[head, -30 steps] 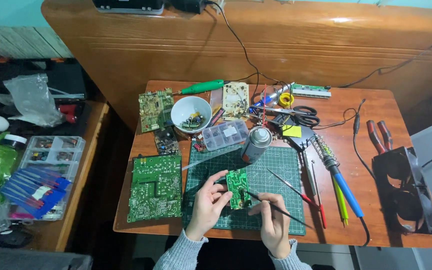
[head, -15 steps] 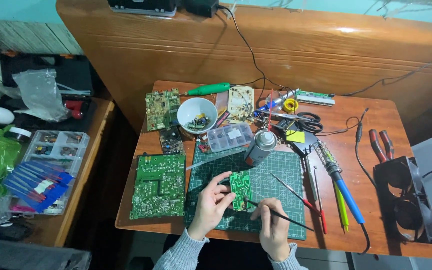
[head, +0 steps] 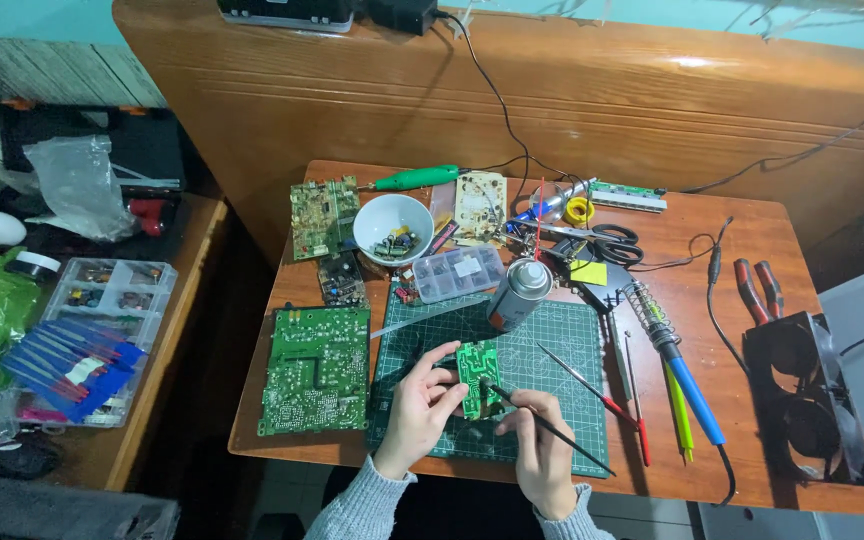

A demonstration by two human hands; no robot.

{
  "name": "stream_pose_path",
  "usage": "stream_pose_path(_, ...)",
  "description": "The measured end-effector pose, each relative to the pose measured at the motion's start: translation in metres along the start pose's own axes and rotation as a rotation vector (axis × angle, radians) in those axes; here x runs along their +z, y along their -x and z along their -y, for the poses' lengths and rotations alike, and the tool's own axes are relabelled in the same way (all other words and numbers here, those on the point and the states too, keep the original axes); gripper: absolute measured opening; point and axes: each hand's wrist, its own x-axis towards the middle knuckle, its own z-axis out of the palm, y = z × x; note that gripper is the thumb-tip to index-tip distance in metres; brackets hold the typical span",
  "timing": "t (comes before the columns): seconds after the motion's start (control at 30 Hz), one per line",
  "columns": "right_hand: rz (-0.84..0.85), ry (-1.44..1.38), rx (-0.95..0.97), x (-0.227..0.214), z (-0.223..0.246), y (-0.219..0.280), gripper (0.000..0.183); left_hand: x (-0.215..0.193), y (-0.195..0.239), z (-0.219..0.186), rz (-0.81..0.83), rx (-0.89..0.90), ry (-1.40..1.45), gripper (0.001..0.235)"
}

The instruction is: The person is cleaning and inspecting a small circuit board using a spray cleaner and a small tool on a cluttered workbench.

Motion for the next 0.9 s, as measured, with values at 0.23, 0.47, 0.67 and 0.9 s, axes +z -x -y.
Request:
stream_pose_path(0.23,-0.008,-0.068,-0.033,0.002,0.007,-0.002,0.024,0.0,0.001,0.0,-0.006,0.03,-0.033,0.053)
stream_pose_path(0.47,-0.034,0.023,0.044,0.0,0.009,-0.002,0.024,0.002,0.003,-0.003,-0.013,0.018,-0.029,0.053)
stream_pose_path(0.67,-0.038,-0.004,0.053,0.0,0.004,0.002,0.025,0.001,0.003,0.0,-0.005,0.043,-0.048,0.054)
stream_pose_path(0.9,-0.071,-0.018,0.098,0.001,0.01,-0.001,0.02,0.001,0.004,-0.004,0.009,0.066,-0.117,0.055)
